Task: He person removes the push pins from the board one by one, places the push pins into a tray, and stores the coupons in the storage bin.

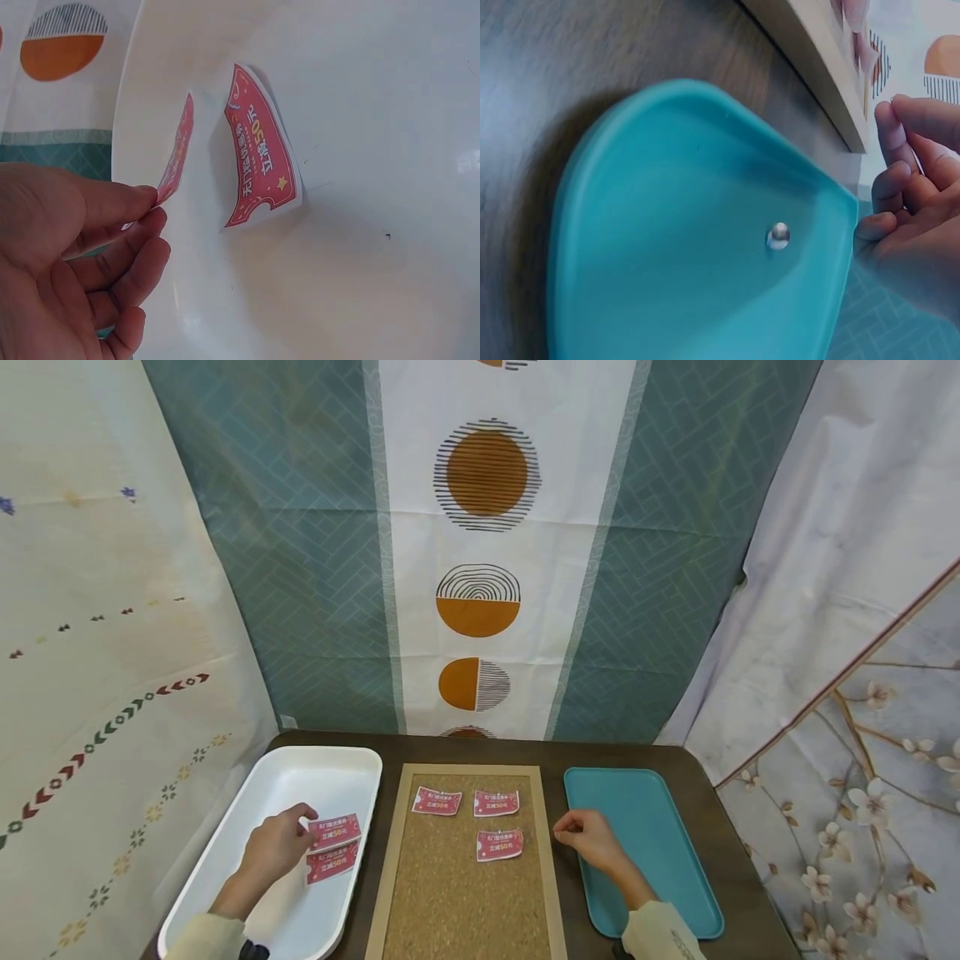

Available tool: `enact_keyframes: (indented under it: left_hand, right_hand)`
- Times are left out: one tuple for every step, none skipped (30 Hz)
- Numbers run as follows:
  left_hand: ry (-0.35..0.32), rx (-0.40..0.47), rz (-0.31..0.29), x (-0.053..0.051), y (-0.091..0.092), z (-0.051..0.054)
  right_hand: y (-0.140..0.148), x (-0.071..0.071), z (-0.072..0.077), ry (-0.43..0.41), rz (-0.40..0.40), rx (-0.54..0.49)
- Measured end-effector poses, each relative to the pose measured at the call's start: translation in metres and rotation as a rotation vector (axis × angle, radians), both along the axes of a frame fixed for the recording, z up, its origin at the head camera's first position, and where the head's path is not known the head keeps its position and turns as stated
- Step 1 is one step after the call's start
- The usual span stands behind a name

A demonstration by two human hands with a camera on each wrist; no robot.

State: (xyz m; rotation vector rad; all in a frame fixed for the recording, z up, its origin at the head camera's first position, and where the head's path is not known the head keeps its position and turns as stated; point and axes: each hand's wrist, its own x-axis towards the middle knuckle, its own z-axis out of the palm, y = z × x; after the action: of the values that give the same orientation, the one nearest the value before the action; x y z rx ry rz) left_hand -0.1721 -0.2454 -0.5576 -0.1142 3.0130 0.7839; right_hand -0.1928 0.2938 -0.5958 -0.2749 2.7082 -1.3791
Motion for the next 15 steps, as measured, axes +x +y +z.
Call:
enact_keyframes:
  left_hand:
    - [-0.002,-0.005,-0.003,0.0,0.0,-0.001]
    - [-0.006,-0.008,-0.005,0.001,-0.001,-0.001]
    - [-0.008,-0.011,-0.008,0.001,-0.001,-0.002]
    - [-0.011,-0.011,-0.011,0.001,-0.001,-0.003]
    - [-0.013,-0.012,-0.014,0.001,-0.001,-0.002]
    - [-0.015,-0.014,-0.019,0.001,0.0,-0.002]
    - [-0.018,-0.015,-0.025,0.002,0.0,-0.002]
    - [-0.026,-0.015,-0.026,0.002,0.0,-0.001]
    - [-0.033,-0.016,-0.029,0.002,0.0,-0.001]
    - [-0.042,-0.018,-0.03,0.002,0.001,0.0]
    - [-0.051,-0.022,-0.031,0.002,0.001,0.0]
    - [-0.061,-0.025,-0.032,0.002,0.001,0.001]
    - [-0.076,-0.027,-0.031,0.003,0.001,0.001]
    - [-0.09,-0.029,-0.031,0.002,0.001,0.0]
    - [-0.104,-0.03,-0.03,0.002,0.001,0.0]
  right_hand:
    - [0.002,0.001,-0.001,-0.001,0.001,0.001]
    - [0.003,0.003,-0.001,0.0,0.001,0.003]
    - [0.005,0.003,-0.002,-0.007,-0.006,0.001]
    - [0.007,0.004,-0.003,-0.012,-0.013,0.0]
    - [0.01,0.005,-0.003,-0.015,-0.022,-0.001]
    - [0.012,0.005,-0.004,-0.018,-0.031,-0.002]
    - [0.015,0.005,-0.004,-0.02,-0.04,0.0]
    - [0.018,0.005,-0.005,-0.023,-0.05,0.001]
    - [0.02,0.005,-0.006,-0.023,-0.058,0.006]
    - [0.023,0.005,-0.007,-0.019,-0.063,0.013]
    - [0.026,0.005,-0.007,-0.019,-0.072,0.023]
    - [0.028,0.006,-0.008,-0.017,-0.075,0.028]
    - [0.031,0.006,-0.009,-0.015,-0.08,0.038]
    - [0.033,0.006,-0.011,-0.011,-0.086,0.051]
    - [0.036,0.007,-0.012,-0.007,-0.086,0.066]
